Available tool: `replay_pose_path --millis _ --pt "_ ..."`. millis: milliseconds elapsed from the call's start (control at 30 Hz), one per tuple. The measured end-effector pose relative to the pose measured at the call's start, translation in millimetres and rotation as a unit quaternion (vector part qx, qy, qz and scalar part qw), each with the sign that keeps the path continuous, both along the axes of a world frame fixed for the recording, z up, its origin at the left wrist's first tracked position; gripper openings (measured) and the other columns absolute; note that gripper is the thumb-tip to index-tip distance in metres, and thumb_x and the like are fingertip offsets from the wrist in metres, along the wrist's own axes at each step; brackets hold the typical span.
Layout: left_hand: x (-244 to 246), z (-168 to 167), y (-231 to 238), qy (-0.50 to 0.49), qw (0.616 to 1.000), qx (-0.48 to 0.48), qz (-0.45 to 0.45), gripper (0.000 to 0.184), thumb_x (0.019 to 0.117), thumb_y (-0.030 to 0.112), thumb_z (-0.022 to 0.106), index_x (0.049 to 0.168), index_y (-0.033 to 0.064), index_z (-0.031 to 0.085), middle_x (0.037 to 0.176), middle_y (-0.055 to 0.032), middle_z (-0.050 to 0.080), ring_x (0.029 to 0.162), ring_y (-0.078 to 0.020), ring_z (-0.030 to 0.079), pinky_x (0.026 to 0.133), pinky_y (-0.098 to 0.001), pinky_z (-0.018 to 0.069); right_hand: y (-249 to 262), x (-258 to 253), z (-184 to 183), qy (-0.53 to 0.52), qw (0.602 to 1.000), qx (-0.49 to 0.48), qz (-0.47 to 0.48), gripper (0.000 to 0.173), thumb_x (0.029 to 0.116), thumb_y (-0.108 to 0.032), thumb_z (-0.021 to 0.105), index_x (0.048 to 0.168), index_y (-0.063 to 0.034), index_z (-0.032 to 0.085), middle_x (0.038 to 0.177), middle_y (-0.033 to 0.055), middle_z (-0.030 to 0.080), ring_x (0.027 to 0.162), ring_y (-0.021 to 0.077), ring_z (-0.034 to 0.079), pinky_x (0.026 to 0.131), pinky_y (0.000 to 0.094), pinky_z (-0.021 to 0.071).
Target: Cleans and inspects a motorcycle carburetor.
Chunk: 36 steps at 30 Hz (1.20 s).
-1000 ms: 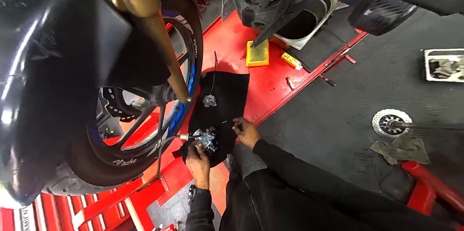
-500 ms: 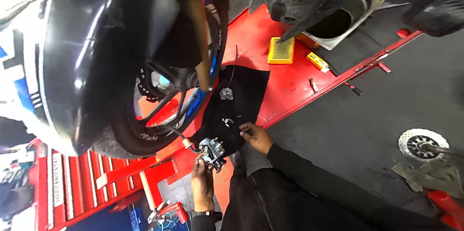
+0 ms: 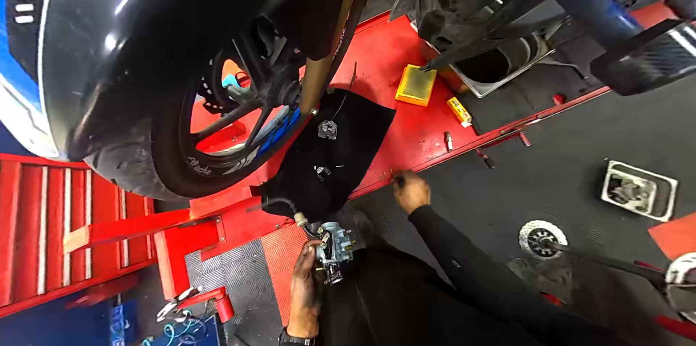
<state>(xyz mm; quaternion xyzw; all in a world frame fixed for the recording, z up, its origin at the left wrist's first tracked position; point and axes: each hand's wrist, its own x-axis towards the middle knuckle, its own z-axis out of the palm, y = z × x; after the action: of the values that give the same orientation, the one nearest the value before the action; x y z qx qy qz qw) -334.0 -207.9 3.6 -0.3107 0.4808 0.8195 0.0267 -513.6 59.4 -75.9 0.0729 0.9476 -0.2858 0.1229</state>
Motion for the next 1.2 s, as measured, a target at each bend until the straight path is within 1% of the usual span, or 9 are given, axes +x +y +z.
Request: replay_pose_path --millis 100,267,333,500,667,767,933,1033,1200 --pt "7 1 3 0.005 1.0 0.004 0.016 0.032 0.1056 0.015 0.038 0.12 0.0007 0.063 0.1 -0.0101 0.072 0.089 -0.0149 0.07 0.078 -0.0321 0.06 -7 -30 -6 0.008 0.999 0.046 0.014 0.026 0.0944 -0.028 0.068 0.11 -0.008 0.074 0.113 0.019 0.07 0.109 0.04 0.066 0.088 0.0625 0.0547" --pt "17 7 -6 0.026 0.999 -0.013 0.037 0.034 0.1059 0.018 0.038 0.12 -0.0001 0.062 0.097 -0.0111 0.071 0.084 -0.0152 0.07 0.073 -0.0313 0.0602 -29 -41 -4 -0.028 0.993 0.098 0.055 0.044 0.0863 -0.037 0.078 0.116 -0.005 0.071 0.117 0.0268 0.065 0.104 0.0458 0.066 0.083 0.0648 0.0546" --pt "25 11 -9 0.03 0.998 -0.021 0.052 0.033 0.1064 0.018 0.037 0.12 -0.0001 0.062 0.096 -0.0106 0.071 0.083 -0.0145 0.07 0.072 -0.0302 0.0602 -36 -36 -3 -0.041 0.99 0.116 0.068 0.042 0.086 -0.033 0.079 0.114 -0.0032 0.07 0.117 0.0278 0.065 0.104 0.0469 0.065 0.083 0.0652 0.0541" --pt "41 16 -19 0.025 0.995 -0.025 0.092 0.035 0.1061 0.018 0.037 0.122 -0.0009 0.062 0.096 -0.0126 0.072 0.083 -0.0167 0.071 0.073 -0.0321 0.0608 -50 -32 1 -0.061 0.98 0.157 0.103 0.026 0.0891 -0.022 0.072 0.108 -0.0047 0.071 0.113 0.0254 0.067 0.102 0.0448 0.067 0.081 0.0639 0.0553" --pt "50 15 -25 0.022 0.993 -0.03 0.116 0.035 0.1058 0.019 0.037 0.12 -0.0003 0.063 0.095 -0.0113 0.071 0.082 -0.0158 0.07 0.073 -0.0317 0.0606 -59 -29 0 -0.042 0.961 0.216 0.17 0.039 0.0914 -0.012 0.066 0.128 0.0014 0.061 0.12 0.0321 0.063 0.106 0.0509 0.065 0.081 0.0642 0.0547" --pt "53 12 -28 0.037 0.992 -0.045 0.109 0.034 0.107 0.017 0.036 0.122 -0.0007 0.062 0.098 -0.0107 0.071 0.084 -0.015 0.069 0.075 -0.0309 0.0596 -64 -28 -3 -0.033 0.953 0.23 0.196 0.041 0.0922 -0.004 0.063 0.132 0.0042 0.058 0.12 0.0343 0.061 0.108 0.0522 0.063 0.084 0.0652 0.053" --pt "54 7 -26 0.046 0.99 -0.018 0.129 0.033 0.1066 0.016 0.038 0.121 -0.0009 0.062 0.096 -0.011 0.07 0.081 -0.0142 0.068 0.072 -0.0292 0.0589 -61 -36 -6 -0.054 0.958 0.219 0.176 0.049 0.0907 -0.01 0.067 0.139 -0.0073 0.059 0.127 0.0335 0.059 0.111 0.0509 0.062 0.084 0.0641 0.0544" --pt "54 6 -24 0.047 0.989 0.003 0.138 0.033 0.107 0.016 0.037 0.122 -0.0015 0.062 0.097 -0.0124 0.071 0.084 -0.0158 0.07 0.074 -0.0312 0.0601 -54 -42 -9 -0.07 0.962 0.207 0.165 0.053 0.0913 -0.019 0.07 0.141 -0.0058 0.057 0.126 0.0327 0.06 0.11 0.0495 0.064 0.085 0.0638 0.0549" --pt "54 7 -23 0.063 0.987 0.019 0.146 0.033 0.1068 0.015 0.036 0.122 -0.0018 0.06 0.101 -0.013 0.071 0.089 -0.0174 0.071 0.079 -0.0335 0.0608 -50 -47 -10 -0.081 0.954 0.217 0.191 0.05 0.0947 -0.024 0.066 0.14 -0.0055 0.056 0.125 0.0302 0.062 0.106 0.0465 0.067 0.085 0.0619 0.0556"
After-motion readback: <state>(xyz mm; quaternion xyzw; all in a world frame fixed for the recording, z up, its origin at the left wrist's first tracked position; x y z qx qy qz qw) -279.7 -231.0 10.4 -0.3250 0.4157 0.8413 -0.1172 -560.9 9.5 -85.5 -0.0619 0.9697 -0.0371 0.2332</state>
